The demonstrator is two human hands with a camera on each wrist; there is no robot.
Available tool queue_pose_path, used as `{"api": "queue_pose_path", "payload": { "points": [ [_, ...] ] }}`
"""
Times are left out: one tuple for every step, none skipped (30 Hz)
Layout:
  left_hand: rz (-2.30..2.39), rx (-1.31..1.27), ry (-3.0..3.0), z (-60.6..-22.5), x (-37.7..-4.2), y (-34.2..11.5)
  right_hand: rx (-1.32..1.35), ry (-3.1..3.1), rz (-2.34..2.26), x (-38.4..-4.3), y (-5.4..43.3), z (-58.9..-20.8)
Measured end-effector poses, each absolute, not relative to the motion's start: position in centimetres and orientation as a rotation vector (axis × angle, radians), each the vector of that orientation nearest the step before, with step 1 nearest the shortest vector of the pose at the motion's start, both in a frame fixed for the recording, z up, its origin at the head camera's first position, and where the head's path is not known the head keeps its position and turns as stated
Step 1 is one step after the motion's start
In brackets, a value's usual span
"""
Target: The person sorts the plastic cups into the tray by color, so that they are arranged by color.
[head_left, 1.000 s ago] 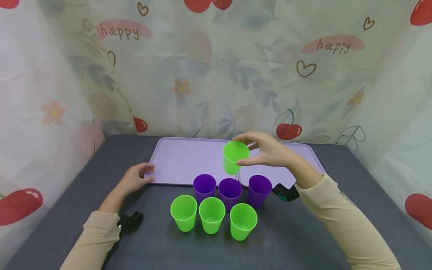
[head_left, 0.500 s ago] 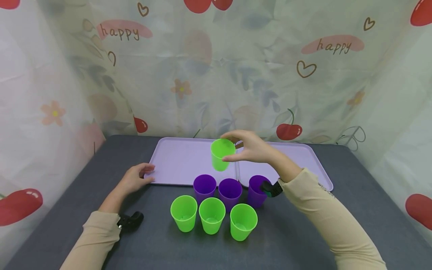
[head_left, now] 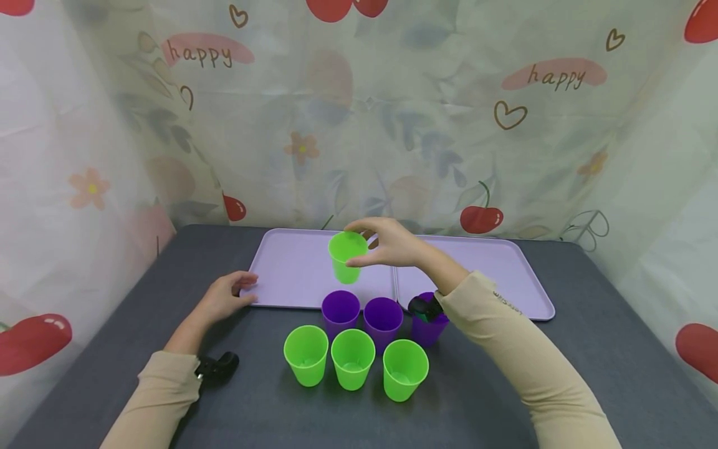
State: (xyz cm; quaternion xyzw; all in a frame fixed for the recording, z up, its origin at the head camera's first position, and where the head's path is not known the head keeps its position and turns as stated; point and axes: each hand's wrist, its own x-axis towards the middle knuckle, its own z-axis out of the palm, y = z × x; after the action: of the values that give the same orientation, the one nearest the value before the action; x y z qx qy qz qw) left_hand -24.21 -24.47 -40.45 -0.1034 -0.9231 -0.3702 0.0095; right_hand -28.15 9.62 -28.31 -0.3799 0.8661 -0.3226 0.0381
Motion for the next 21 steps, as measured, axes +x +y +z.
{"api": "queue_pose_path", "payload": {
  "points": [
    [-1.157, -0.325, -2.882, -40.5, -24.2, -24.5, -1.169, 2.658, -0.983, -28.2, 9.4, -28.3],
    [-1.156, -0.331, -2.880, -40.4, -24.2, -24.5, -1.173, 2.657, -0.978, -28.3, 9.1, -28.4],
    [-1.160, -0.331, -2.877, -40.4, -24.2, -24.5, -1.175, 2.655, -0.975, -28.4, 8.9, -28.4],
    [-1.159, -0.332, -2.877, -40.5, -24.2, -24.5, -1.180, 2.654, -0.971, -28.5, 8.6, -28.4],
    [-1.160, -0.331, -2.877, -40.4, -24.2, -24.5, -1.184, 2.654, -0.968, -28.6, 8.3, -28.4],
    [-1.159, -0.333, -2.877, -40.4, -24.2, -24.5, -1.183, 2.649, -0.970, -28.7, 8.1, -28.4],
    [-1.158, -0.334, -2.878, -40.4, -24.2, -24.5, -1.186, 2.646, -0.971, -28.7, 7.8, -28.4],
    [-1.156, -0.335, -2.878, -40.4, -24.2, -24.5, -1.190, 2.640, -0.975, -28.8, 7.5, -28.4],
    [-1.157, -0.332, -2.878, -40.4, -24.2, -24.5, -1.193, 2.636, -0.974, -28.9, 7.2, -28.5],
    [-1.154, -0.333, -2.879, -40.4, -24.2, -24.5, -1.195, 2.632, -0.972, -29.0, 7.0, -28.5],
    [-1.151, -0.336, -2.878, -40.4, -24.2, -24.4, -1.198, 2.625, -0.974, -29.1, 6.7, -28.5],
    [-1.150, -0.337, -2.877, -40.3, -24.2, -24.4, -1.200, 2.619, -0.974, -29.1, 6.4, -28.6],
    [-1.149, -0.340, -2.875, -40.3, -24.2, -24.4, -1.203, 2.612, -0.974, -29.2, 6.1, -28.6],
    [-1.151, -0.341, -2.870, -40.4, -24.2, -24.4, -1.204, 2.606, -0.975, -29.2, 5.9, -28.7],
    [-1.149, -0.341, -2.868, -40.4, -24.2, -24.4, -1.203, 2.604, -0.969, -29.3, 5.6, -28.7],
    [-1.145, -0.344, -2.865, -40.4, -24.2, -24.4, -1.201, 2.599, -0.969, -29.3, 5.4, -28.7],
    [-1.144, -0.348, -2.862, -40.4, -24.2, -24.4, -1.199, 2.594, -0.970, -29.3, 5.1, -28.8],
    [-1.141, -0.350, -2.860, -40.5, -24.2, -24.4, -1.200, 2.596, -0.961, -29.4, 4.9, -28.8],
    [-1.138, -0.352, -2.859, -40.5, -24.2, -24.4, -1.199, 2.594, -0.956, -29.4, 4.6, -28.9],
    [-1.134, -0.350, -2.861, -40.6, -24.3, -24.5, -1.197, 2.593, -0.951, -29.5, 4.4, -29.0],
    [-1.130, -0.349, -2.864, -40.6, -24.2, -24.5, -1.196, 2.594, -0.940, -29.5, 4.2, -29.0]
  ]
}}
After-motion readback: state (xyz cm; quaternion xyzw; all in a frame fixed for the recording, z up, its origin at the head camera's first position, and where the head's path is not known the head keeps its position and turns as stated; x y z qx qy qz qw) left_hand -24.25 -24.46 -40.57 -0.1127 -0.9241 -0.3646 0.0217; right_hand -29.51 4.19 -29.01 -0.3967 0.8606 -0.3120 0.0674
